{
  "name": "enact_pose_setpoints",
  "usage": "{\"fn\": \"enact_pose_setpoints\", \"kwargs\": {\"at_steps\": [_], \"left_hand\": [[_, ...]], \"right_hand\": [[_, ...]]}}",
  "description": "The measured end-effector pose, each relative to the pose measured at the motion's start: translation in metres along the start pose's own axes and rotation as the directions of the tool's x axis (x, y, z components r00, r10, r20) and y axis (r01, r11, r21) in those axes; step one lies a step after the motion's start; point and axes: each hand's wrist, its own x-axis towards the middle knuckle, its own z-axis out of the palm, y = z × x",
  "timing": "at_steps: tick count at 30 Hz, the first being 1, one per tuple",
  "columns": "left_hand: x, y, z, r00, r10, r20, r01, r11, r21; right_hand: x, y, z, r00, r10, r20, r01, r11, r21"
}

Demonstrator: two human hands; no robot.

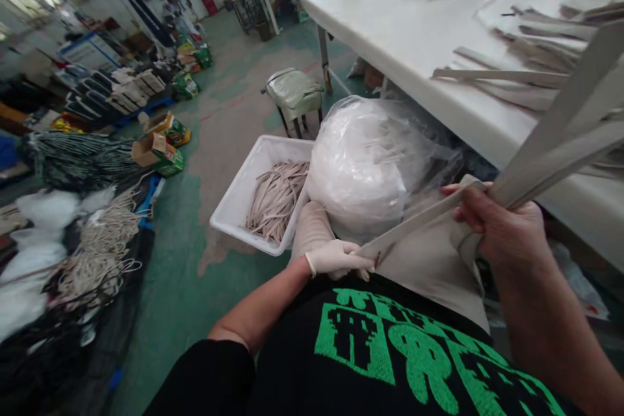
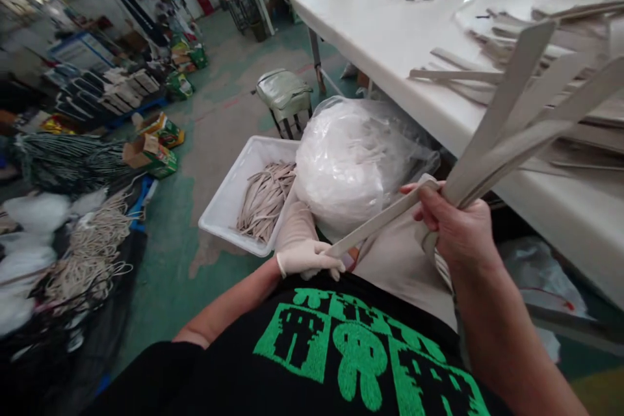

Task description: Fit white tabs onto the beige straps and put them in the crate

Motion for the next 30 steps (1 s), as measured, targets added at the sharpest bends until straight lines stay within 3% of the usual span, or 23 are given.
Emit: {"fn": "enact_pose_setpoints", "kwargs": {"at_steps": [3,7,10,13,15,18,20,23,25,26,28,30], "left_hand": [[-0.014,-0.016,-0.023,0.987,-0.079,0.140,0.110,0.968,-0.226],[-0.037,-0.034,-0.047,0.995,-0.005,-0.101,-0.051,0.837,-0.545],[-0.058,-0.035,-0.059,0.943,0.074,-0.324,-0.286,0.674,-0.681],[-0.081,-0.020,-0.069,0.847,0.158,-0.508,-0.506,0.534,-0.677],[-0.099,0.000,-0.077,0.766,0.265,-0.586,-0.621,0.540,-0.568],[-0.127,0.043,-0.095,0.556,0.467,-0.687,-0.792,0.549,-0.268],[-0.141,0.075,-0.111,0.414,0.572,-0.708,-0.836,0.547,-0.047],[-0.151,0.120,-0.140,0.259,0.644,-0.720,-0.777,0.582,0.241],[-0.149,0.144,-0.164,0.200,0.655,-0.729,-0.659,0.641,0.395],[-0.145,0.153,-0.177,0.199,0.660,-0.725,-0.568,0.680,0.464],[-0.132,0.166,-0.204,0.253,0.666,-0.702,-0.361,0.738,0.571],[-0.111,0.169,-0.224,0.284,0.686,-0.669,-0.183,0.724,0.665]], "right_hand": [[-0.006,0.010,0.009,0.998,0.057,0.026,-0.056,0.998,-0.010],[-0.013,0.021,0.014,0.993,0.089,0.076,-0.086,0.995,-0.050],[-0.014,0.027,0.014,0.989,0.093,0.119,-0.091,0.996,-0.028],[-0.016,0.034,0.016,0.978,0.131,0.162,-0.125,0.991,-0.050],[-0.018,0.040,0.016,0.970,0.168,0.178,-0.153,0.984,-0.096],[-0.021,0.050,0.013,0.965,0.209,0.157,-0.191,0.974,-0.122],[-0.022,0.055,0.007,0.961,0.242,0.134,-0.228,0.967,-0.112],[-0.026,0.057,-0.004,0.954,0.284,0.095,-0.278,0.958,-0.076],[-0.028,0.056,-0.013,0.951,0.302,0.060,-0.301,0.953,-0.026],[-0.030,0.055,-0.017,0.949,0.312,0.044,-0.312,0.950,0.001],[-0.033,0.054,-0.024,0.941,0.339,0.018,-0.339,0.940,0.043],[-0.036,0.053,-0.030,0.930,0.368,0.001,-0.367,0.927,0.079]]}}
